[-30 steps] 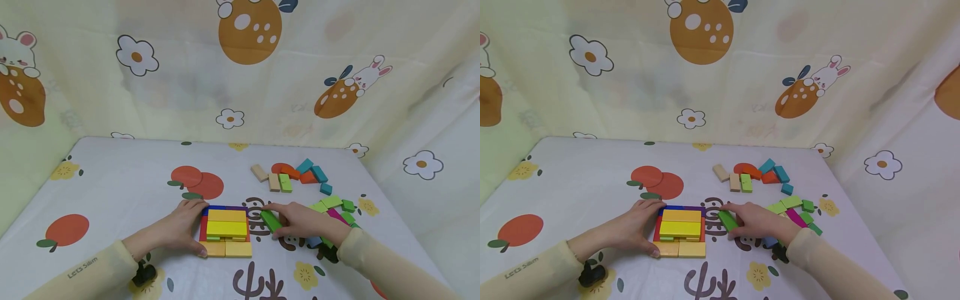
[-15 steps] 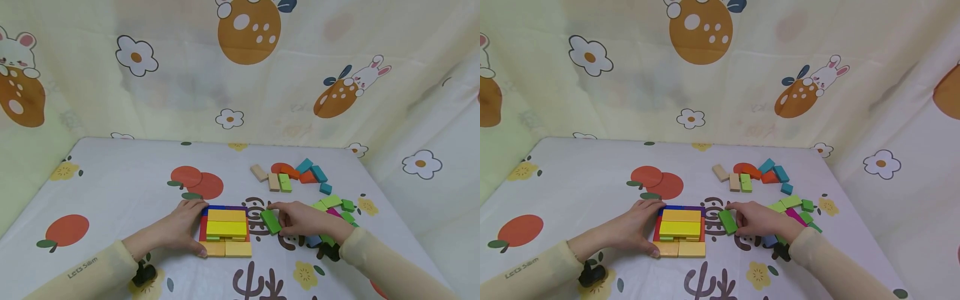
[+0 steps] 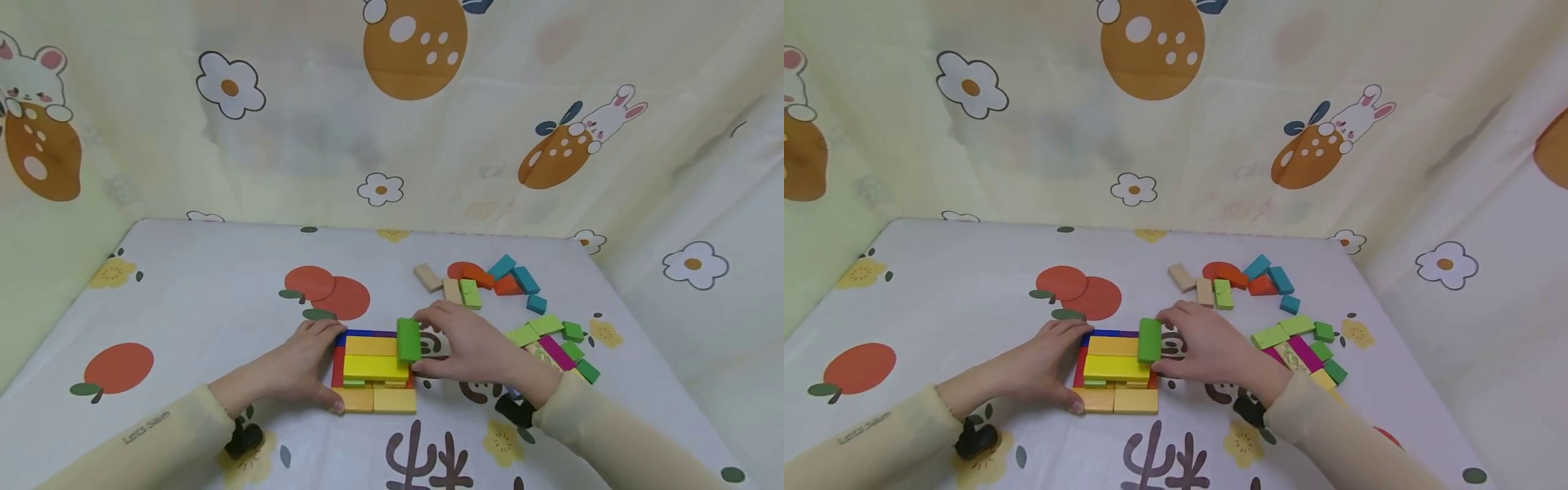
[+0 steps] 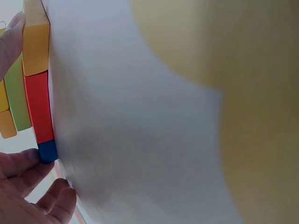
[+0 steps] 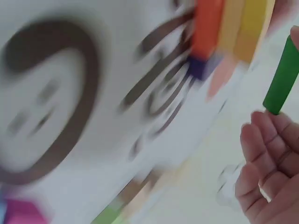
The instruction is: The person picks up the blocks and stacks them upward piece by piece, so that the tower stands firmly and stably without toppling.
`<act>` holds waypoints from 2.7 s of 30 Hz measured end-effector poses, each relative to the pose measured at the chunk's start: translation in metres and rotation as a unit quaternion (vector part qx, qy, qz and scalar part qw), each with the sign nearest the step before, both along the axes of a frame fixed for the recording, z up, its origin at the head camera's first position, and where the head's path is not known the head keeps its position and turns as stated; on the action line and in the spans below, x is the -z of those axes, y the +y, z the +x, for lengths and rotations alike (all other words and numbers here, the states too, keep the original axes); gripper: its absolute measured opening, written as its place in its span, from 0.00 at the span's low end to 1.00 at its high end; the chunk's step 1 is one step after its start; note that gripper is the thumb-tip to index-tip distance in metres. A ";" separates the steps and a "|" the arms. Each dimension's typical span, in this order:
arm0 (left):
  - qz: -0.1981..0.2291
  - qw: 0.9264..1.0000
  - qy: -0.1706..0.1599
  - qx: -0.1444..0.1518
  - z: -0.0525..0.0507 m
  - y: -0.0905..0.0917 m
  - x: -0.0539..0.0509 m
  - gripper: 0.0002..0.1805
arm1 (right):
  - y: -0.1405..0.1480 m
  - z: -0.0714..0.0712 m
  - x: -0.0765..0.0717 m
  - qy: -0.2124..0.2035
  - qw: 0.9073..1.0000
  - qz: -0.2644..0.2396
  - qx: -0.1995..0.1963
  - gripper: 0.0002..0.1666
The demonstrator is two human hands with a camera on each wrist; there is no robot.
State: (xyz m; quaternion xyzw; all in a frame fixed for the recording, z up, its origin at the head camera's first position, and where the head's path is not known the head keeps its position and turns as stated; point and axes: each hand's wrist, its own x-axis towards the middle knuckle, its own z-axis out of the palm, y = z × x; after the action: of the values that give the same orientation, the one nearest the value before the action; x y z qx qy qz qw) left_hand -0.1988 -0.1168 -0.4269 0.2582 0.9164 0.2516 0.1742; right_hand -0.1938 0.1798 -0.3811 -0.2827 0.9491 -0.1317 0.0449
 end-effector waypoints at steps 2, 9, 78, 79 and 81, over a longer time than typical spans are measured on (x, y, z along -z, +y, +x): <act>0.002 1.000 -0.001 0.001 0.000 -0.001 0.000 0.63 | -0.017 0.002 -0.002 0.018 0.999 0.012 -0.029 0.38; 0.008 1.000 -0.004 0.003 -0.001 -0.001 0.000 0.62 | -0.049 0.000 -0.001 0.032 0.998 0.028 -0.054 0.36; 0.000 1.000 0.004 -0.009 0.000 0.002 -0.001 0.62 | 0.020 -0.040 -0.015 -0.016 0.998 -0.019 0.051 0.37; -0.001 1.000 0.004 -0.010 0.000 0.002 -0.001 0.62 | 0.034 -0.048 -0.014 -0.016 0.998 -0.027 0.060 0.35; -0.005 1.000 0.003 -0.012 0.000 0.002 -0.001 0.62 | 0.062 -0.064 -0.009 -0.028 0.996 -0.036 0.075 0.33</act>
State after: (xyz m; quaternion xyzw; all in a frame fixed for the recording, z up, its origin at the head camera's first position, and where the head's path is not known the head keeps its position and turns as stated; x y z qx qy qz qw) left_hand -0.1990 -0.1147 -0.4261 0.2472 0.9211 0.2484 0.1695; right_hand -0.2578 0.2416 -0.3724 -0.2084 0.9606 -0.1767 0.0513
